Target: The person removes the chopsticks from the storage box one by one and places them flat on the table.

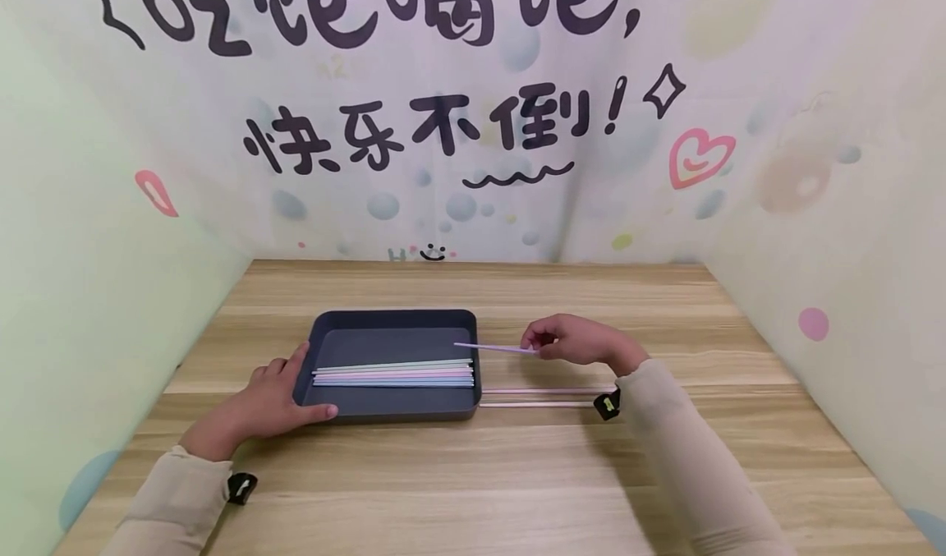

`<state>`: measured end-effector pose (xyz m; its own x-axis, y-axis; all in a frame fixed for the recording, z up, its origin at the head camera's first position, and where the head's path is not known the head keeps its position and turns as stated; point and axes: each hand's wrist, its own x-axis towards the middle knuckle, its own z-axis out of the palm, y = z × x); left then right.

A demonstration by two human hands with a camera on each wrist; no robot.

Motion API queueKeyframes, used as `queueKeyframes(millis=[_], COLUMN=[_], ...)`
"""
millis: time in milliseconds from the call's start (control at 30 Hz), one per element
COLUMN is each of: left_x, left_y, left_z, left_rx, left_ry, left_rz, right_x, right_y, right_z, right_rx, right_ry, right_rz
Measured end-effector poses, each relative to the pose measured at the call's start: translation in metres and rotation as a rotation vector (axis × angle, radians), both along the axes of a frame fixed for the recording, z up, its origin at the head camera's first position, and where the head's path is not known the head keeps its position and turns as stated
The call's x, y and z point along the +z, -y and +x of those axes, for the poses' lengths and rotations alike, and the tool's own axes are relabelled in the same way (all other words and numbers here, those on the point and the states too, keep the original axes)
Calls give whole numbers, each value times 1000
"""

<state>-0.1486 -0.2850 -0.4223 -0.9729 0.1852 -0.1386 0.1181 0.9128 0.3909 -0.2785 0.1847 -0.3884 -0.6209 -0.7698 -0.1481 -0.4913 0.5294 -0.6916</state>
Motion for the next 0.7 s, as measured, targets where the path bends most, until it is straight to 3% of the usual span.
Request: queueKeyframes(millis=[700], left_x=[3], left_y=[-1], left_z=[1], left_rx=[6], left_ry=[23], left_rz=[0], right_x=[-18], right_y=[-47], right_z=[7], right_rx=[8], right_ry=[-45], right_rz=[64])
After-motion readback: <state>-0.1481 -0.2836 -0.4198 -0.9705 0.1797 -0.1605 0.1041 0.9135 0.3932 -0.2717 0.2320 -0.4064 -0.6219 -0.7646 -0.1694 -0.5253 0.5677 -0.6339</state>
